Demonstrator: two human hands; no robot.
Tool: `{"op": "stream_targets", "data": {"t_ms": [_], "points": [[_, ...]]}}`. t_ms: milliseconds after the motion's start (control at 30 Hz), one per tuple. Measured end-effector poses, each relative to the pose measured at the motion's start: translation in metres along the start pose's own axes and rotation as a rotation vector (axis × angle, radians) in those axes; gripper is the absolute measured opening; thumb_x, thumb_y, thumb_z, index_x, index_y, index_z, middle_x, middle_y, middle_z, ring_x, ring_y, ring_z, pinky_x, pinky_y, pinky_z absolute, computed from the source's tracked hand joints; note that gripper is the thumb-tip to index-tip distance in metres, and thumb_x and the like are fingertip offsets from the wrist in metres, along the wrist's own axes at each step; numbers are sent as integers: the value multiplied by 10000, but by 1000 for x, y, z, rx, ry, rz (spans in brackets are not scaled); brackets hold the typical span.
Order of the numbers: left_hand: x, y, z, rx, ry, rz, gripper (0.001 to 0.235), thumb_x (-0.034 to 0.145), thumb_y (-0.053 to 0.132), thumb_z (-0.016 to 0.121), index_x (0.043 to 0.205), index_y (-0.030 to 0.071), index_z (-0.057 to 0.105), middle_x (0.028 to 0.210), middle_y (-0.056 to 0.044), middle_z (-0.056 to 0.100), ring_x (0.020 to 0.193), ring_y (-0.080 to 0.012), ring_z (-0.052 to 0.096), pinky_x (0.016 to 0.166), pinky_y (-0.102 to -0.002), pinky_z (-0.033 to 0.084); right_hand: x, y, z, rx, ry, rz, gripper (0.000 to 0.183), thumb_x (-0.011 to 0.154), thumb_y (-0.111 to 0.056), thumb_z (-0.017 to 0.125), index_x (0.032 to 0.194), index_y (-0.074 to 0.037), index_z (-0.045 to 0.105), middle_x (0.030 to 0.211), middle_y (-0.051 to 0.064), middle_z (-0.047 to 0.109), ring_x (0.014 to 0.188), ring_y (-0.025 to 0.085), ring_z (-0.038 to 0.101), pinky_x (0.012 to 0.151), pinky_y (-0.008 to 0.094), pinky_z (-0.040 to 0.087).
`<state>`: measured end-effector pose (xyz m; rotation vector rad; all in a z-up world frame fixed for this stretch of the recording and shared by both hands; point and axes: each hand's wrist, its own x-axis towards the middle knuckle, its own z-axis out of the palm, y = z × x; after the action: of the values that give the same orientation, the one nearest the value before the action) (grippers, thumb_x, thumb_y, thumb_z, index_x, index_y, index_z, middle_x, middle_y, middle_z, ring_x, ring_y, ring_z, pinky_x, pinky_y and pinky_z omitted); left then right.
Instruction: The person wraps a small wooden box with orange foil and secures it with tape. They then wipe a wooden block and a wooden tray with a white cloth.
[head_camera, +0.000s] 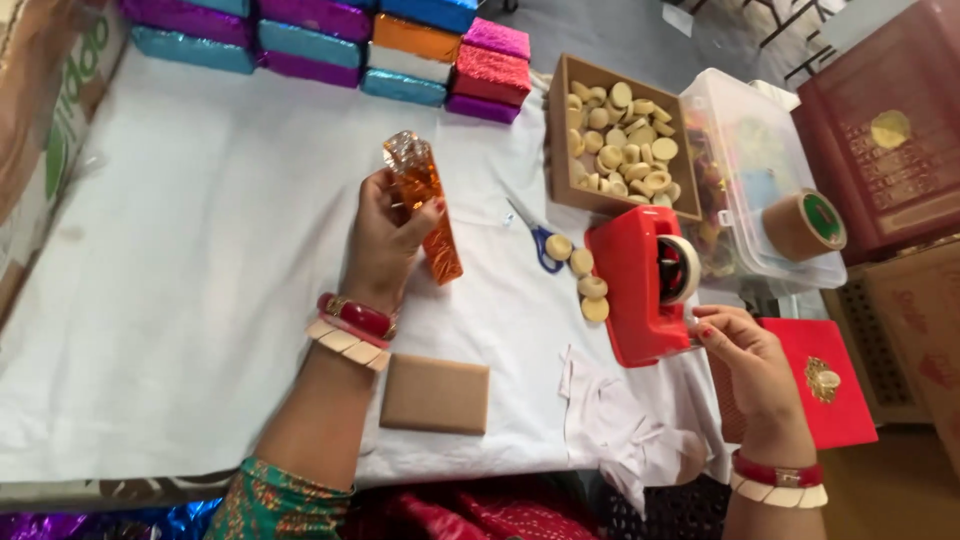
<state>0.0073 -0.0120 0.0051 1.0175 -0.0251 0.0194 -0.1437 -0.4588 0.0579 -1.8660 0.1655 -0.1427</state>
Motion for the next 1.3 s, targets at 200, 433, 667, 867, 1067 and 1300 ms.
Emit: {"op": "stream_targets", "data": {"t_ms": [200, 433, 667, 867, 1067, 1300], "points": [[-2, 3, 1, 43, 0, 18, 568, 907, 93, 711, 1387, 8, 420, 1241, -116, 645, 1139, -195, 664, 1037, -378, 567, 4, 0, -15, 190, 61, 44, 106, 1024, -94, 624, 1031, 7, 656, 1097, 71, 616, 927, 133, 604, 822, 272, 483], [-4, 10, 1, 75, -18, -17, 573, 905, 105, 712, 1388, 29, 413, 1238, -113, 653, 1138, -186, 667, 1028, -364, 570, -2, -28, -7, 172, 146, 122, 75, 1014, -143, 647, 1024, -70, 633, 886, 48, 651, 717, 90, 557, 598, 215, 410], [-2, -1, -4, 78, -84, 58, 513, 967, 75, 689, 1393, 7, 412, 1288, -111, 633, 1182, -173, 671, 1056, -343, 561, -28, -29, -5, 321, 87, 381, 78, 976, -131, 656, 963, -55, 663, 698, 0, 590, 564, 59, 454, 487, 208, 338], [-1, -6, -12, 66, -108, 127, 474, 1003, 54, 682, 1392, 9, 415, 1293, -112, 630, 1172, -171, 664, 1076, -338, 581, -41, -13, 0, 407, 101, 427, 57, 964, -94, 636, 937, -48, 656, 645, 14, 568, 530, 91, 441, 473, 238, 333], [1, -8, -15, 100, -136, 160, 470, 1021, 63, 682, 1399, 6, 408, 1296, -105, 615, 1185, -168, 657, 1087, -341, 580, -47, 1, 14, 529, 65, 429, 72, 949, -101, 609, 906, -52, 642, 635, 20, 571, 535, 113, 468, 468, 254, 339], [3, -11, -16, 59, -159, 163, 468, 1017, 65, 684, 1389, 8, 406, 1289, -101, 609, 1184, -166, 647, 1083, -343, 580, -49, 34, 31, 370, 203, 403, 107, 952, -66, 623, 862, -100, 576, 675, -15, 567, 530, 75, 435, 484, 228, 328]]}}
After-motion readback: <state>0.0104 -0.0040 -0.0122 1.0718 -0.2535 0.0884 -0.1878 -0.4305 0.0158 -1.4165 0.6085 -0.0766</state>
